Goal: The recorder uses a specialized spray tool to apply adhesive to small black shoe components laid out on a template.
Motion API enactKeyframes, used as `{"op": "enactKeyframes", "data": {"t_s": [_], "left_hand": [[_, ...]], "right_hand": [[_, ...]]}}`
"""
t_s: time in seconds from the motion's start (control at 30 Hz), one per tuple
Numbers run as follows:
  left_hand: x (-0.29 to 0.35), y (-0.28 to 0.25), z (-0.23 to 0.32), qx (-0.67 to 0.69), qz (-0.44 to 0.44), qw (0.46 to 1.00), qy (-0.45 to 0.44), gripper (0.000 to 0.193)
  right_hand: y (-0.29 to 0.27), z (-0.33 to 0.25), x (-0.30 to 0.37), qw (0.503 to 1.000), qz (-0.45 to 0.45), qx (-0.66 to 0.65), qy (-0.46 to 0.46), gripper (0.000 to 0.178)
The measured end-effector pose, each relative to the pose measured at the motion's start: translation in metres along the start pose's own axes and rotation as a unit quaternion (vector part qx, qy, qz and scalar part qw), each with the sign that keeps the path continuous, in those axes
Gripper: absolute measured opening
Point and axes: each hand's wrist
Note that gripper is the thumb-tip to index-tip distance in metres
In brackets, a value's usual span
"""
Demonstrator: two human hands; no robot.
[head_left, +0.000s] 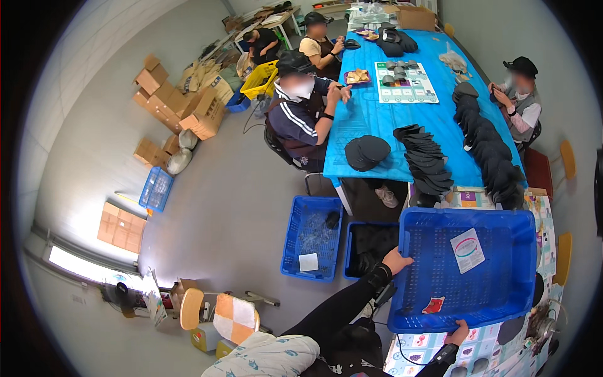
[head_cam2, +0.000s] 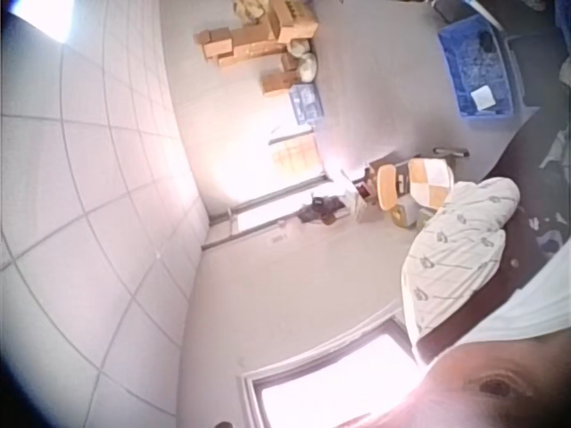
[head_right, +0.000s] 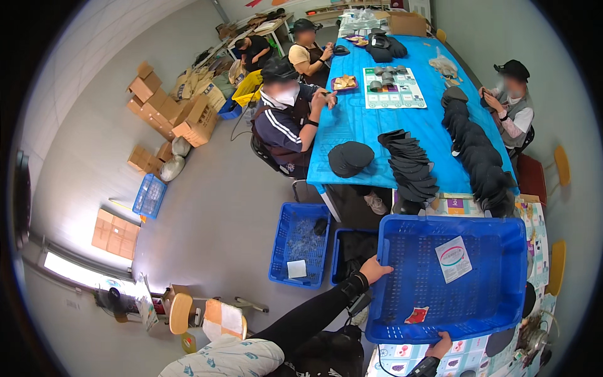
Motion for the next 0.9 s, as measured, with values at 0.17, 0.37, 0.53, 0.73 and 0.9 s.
{"op": "enactKeyframes", "data": {"t_s": [0.17, 0.37, 0.53, 0.73, 0.9], "left_hand": [[0.006, -0.002, 0.008, -0.014, -0.022, 1.0, 0.002, 0.051], [0.007, -0.006, 0.008, -0.018, -0.027, 0.999, -0.005, 0.054], [0.006, -0.003, 0.01, -0.032, -0.032, 0.999, 0.012, 0.053], [0.003, -0.003, 0.008, -0.027, -0.045, 0.999, 0.01, 0.053], [0.013, -0.013, 0.003, -0.126, 0.006, 0.992, 0.01, 0.074]], "right_hand": [[0.004, -0.002, 0.006, 1.0, -0.003, 0.009, 0.004, 0.012], [0.009, -0.005, 0.011, 1.0, 0.008, 0.022, 0.007, 0.014], [0.007, -0.005, 0.011, 1.0, 0.002, 0.021, 0.006, 0.015], [0.009, -0.007, 0.014, 0.999, 0.026, 0.034, 0.003, 0.014], [0.009, 0.0, 0.006, 0.999, 0.029, 0.045, -0.002, 0.015]]}}
Point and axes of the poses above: each hand's wrist, its own x-axis away from the middle knuckle, its own y-axis out of the palm, z = x × y, and after that the axes turned 14 degrees about -z, right-handed
